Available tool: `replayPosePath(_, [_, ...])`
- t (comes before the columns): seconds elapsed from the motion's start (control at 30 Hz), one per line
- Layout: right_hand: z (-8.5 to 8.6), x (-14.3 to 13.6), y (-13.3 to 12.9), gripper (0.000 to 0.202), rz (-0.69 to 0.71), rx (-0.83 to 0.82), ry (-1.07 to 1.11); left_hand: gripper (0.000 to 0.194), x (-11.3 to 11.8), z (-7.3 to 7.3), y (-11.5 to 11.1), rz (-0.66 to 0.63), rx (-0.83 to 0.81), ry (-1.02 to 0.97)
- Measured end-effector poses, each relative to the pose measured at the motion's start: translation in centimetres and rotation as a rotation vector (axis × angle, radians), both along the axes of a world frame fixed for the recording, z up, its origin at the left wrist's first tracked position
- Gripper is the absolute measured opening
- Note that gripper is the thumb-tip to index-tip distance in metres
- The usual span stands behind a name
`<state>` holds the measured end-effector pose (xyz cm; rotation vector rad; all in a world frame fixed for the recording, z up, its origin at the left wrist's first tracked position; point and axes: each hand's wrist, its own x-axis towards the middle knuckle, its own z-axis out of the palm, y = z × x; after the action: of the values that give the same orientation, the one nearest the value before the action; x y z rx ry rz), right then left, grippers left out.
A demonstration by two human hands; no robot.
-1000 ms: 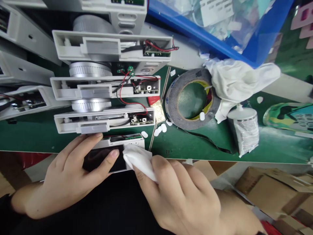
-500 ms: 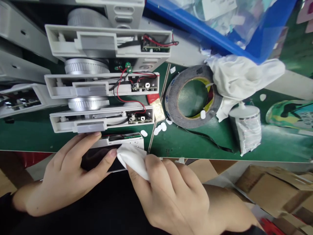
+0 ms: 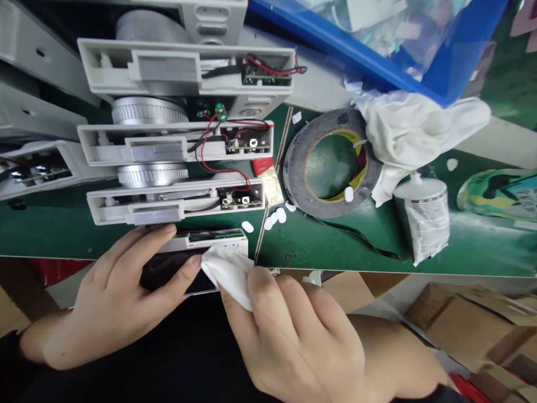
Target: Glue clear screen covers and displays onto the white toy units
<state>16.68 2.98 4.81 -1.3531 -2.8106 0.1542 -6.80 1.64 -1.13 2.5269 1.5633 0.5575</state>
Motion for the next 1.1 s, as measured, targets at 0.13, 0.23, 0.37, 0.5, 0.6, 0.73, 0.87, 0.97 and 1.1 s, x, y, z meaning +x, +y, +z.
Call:
replayPosePath(0.13, [0.3, 0.2, 0.4, 0.035, 0.102, 0.013, -0.023, 0.038, 0.2, -0.2, -0.4, 0.015, -0.039, -0.021])
replayPosePath(0.23, [0.3, 0.3, 0.8, 0.032, 0.121, 0.021, -0.025, 0.037, 0.3, -0.4, -0.7, 0.042, -0.038, -0.054])
replayPosePath(0.37, [0.3, 0.6, 1.2, 0.028, 0.186, 0.003, -0.011, 0.031, 0.4, -0.5, -0.5, 0.039, -0.014, -0.082])
replayPosePath(0.5, [0.4, 0.3, 1.3, 0.028, 0.187, 0.019, -0.012, 0.018, 0.5, -0.3, 0.0, 0.035, 0.012, -0.07])
replayPosePath(0.6, [0.2, -0.4, 1.1, 0.024, 0.133, 0.03, 0.014, 0.017, 0.6, -0.2, 0.1, 0.055, 0.014, -0.065])
replayPosePath(0.73, [0.0, -1.0, 1.1, 0.026, 0.035, 0.052, 0.038, 0.026, 0.5, -0.4, -0.1, 0.04, 0.008, -0.066])
replayPosePath(0.87, [0.1, -0.6, 1.7, 0.025, 0.1, -0.009, 0.035, 0.028, 0.3, -0.5, -0.4, 0.018, 0.0, -0.054])
replayPosePath(0.97, [0.1, -0.4, 2.0, 0.024, 0.1, 0.01, 0.029, 0.028, 0.3, -0.4, -0.3, 0.033, 0.005, -0.057])
replayPosePath(1.1, [-0.3, -0.3, 2.1, 0.028, 0.087, 0.037, 0.037, 0.022, 0.2, -0.2, 0.0, -0.002, 0.009, -0.038])
